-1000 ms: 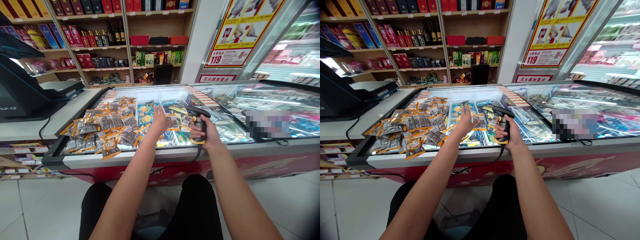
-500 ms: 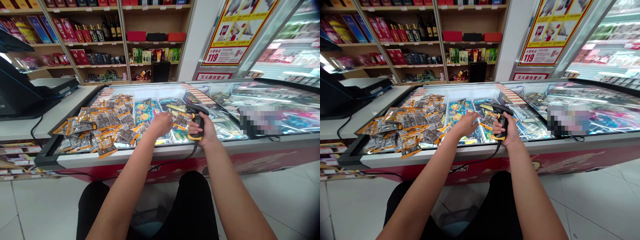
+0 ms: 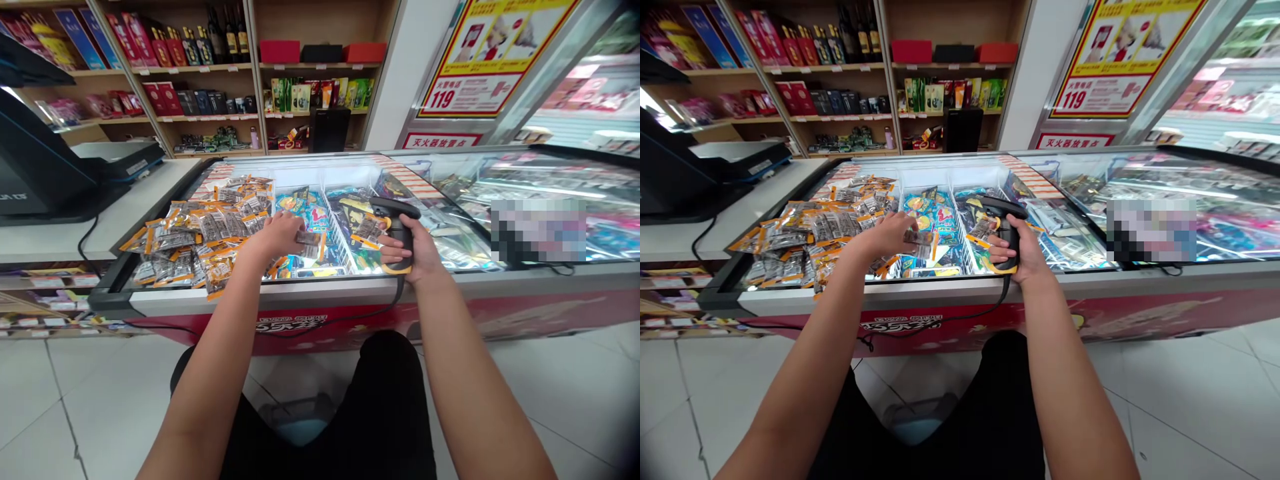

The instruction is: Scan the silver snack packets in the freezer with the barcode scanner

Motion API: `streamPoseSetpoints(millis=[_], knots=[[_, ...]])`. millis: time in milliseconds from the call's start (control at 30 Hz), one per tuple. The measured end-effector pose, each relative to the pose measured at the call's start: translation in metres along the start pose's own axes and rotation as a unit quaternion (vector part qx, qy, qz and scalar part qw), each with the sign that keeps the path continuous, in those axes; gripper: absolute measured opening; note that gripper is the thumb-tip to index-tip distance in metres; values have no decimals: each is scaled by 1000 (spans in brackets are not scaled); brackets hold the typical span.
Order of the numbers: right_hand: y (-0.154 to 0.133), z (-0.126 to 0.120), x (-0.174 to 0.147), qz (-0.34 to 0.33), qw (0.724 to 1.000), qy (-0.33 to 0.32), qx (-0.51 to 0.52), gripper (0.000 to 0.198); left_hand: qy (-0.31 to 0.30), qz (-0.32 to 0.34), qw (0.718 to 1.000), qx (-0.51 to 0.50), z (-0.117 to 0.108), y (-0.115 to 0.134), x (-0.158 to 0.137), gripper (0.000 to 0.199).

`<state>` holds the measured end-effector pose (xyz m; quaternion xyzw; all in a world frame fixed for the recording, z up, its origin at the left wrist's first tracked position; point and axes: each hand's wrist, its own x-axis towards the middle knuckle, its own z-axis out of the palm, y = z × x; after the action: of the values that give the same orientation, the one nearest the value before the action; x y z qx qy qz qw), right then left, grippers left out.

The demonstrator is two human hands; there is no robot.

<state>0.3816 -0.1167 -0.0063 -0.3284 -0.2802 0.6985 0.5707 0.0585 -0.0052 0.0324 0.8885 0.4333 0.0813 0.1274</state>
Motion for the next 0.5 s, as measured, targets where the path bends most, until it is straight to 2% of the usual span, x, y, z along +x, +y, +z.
streamPoseSetpoints(millis=[100, 200, 300, 333, 500], knots=[[2, 4, -1, 5, 999, -16, -28, 42, 102, -48, 991, -71, 3, 10, 23, 18], [4, 8, -2, 23, 997, -43, -64, 47, 189, -113, 951, -219, 14, 24, 54, 21], [6, 10, -3, 42, 992, -69, -93, 50, 198, -168, 887, -380, 29, 31, 78, 21], [6, 10, -3, 48, 991, -73, -99, 51, 194, -175, 877, -404, 34, 31, 83, 19], [5, 10, -2, 76, 987, -83, -113, 56, 178, -173, 860, -445, 44, 27, 86, 20]])
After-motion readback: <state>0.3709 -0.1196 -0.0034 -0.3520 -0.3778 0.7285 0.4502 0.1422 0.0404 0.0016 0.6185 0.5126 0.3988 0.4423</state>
